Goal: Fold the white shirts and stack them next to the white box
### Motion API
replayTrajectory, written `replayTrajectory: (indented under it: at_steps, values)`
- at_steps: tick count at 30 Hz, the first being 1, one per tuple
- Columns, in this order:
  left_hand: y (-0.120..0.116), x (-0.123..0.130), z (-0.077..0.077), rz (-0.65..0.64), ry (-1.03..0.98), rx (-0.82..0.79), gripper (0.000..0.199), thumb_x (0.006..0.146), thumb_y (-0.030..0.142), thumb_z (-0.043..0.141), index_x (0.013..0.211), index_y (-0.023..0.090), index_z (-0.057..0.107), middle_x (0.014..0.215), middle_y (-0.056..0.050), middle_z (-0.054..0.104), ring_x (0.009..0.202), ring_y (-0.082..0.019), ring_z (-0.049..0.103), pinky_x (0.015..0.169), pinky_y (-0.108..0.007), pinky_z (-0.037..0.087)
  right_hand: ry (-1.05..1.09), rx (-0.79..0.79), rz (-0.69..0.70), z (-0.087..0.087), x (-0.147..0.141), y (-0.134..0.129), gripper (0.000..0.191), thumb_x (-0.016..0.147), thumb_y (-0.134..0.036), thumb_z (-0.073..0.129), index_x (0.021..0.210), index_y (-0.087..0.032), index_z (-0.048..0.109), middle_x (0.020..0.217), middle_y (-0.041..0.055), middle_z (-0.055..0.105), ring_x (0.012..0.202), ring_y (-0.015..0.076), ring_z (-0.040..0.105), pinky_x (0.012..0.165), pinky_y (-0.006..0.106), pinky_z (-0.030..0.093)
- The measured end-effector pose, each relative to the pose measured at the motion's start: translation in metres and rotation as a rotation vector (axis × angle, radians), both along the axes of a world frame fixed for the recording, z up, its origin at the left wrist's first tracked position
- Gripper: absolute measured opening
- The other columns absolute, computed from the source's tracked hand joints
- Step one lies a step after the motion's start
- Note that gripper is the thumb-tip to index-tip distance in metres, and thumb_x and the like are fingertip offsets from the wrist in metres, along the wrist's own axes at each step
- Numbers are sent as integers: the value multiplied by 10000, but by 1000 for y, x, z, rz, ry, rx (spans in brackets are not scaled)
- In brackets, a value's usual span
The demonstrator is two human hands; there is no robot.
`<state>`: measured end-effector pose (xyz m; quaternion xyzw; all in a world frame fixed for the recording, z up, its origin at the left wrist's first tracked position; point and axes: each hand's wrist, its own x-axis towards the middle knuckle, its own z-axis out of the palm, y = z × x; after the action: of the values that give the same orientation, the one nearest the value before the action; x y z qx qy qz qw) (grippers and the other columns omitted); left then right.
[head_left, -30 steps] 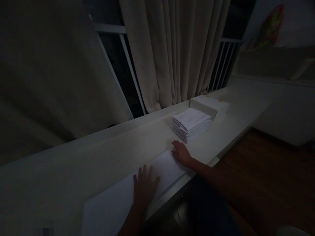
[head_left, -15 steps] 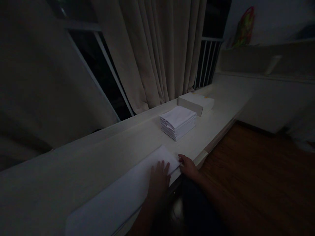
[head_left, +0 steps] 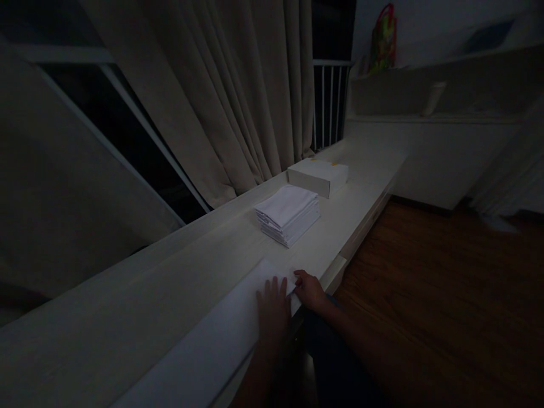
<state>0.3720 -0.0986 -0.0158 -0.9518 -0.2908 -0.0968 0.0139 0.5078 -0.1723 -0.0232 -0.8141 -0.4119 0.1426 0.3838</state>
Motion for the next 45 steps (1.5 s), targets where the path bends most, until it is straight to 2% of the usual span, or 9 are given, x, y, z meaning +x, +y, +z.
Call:
replayTrajectory:
  at_steps: [6,12,15,20,24,28,31,38,45]
  values:
    - [-6,9,2,112,20,47,519,957,354,221,1459,261,312,1530,-103,322,1426,-313,239,1106,-646,178,48,32,-35,4,-1,1,410,746,-129,562,1150,-197,564,878,12,694,814,167,640,747,247,430]
    - [-8,14,0,181,23,51,540,960,348,165,1457,201,320,1517,-104,343,1424,-309,242,1104,-639,205,45,72,-32,8,-3,-1,185,732,-105,545,865,-216,612,794,-14,670,734,139,609,679,218,411]
    - [-10,15,2,185,34,65,537,959,366,180,1464,230,303,1528,-107,320,1428,-323,228,1097,-663,177,47,84,-26,8,-4,0,157,735,-99,525,777,-215,622,769,-14,671,728,136,609,688,217,412]
    - [-15,14,3,132,51,78,561,942,409,250,1478,242,263,1565,-108,219,1445,-354,146,1096,-679,123,29,45,-54,10,-6,1,172,751,-116,520,794,-211,656,830,7,691,787,146,617,748,232,416]
    - [-15,14,12,133,113,-22,597,929,393,276,1482,170,250,1572,-121,177,1445,-365,129,1099,-662,155,-39,9,-74,13,-8,0,141,806,-279,576,886,-195,656,899,43,688,834,177,611,762,258,415]
    - [-4,8,29,77,179,-99,543,922,248,244,1447,148,343,1554,-103,260,1436,-327,193,1110,-609,202,-39,-23,-72,15,-7,-1,289,796,-300,619,1061,-183,610,915,44,685,857,187,614,786,272,408]
    - [16,2,33,61,155,-45,541,940,278,199,1445,160,351,1540,-114,302,1428,-323,222,1112,-595,205,-8,-31,-66,15,-6,-2,299,810,-235,594,1105,-187,587,911,33,689,867,182,619,792,268,400]
    - [64,15,14,-13,150,20,665,913,531,246,1471,172,294,1562,-107,241,1446,-309,173,1139,-562,160,-21,-45,-58,13,-8,-2,233,820,-190,574,1052,-202,590,865,21,689,849,183,616,778,269,383]
    - [65,29,-1,70,132,49,712,913,550,191,1478,121,254,1566,-142,207,1445,-298,181,1139,-511,169,-79,-56,-63,14,-10,-2,162,860,-195,526,1010,-198,587,946,48,674,909,200,591,820,292,357]
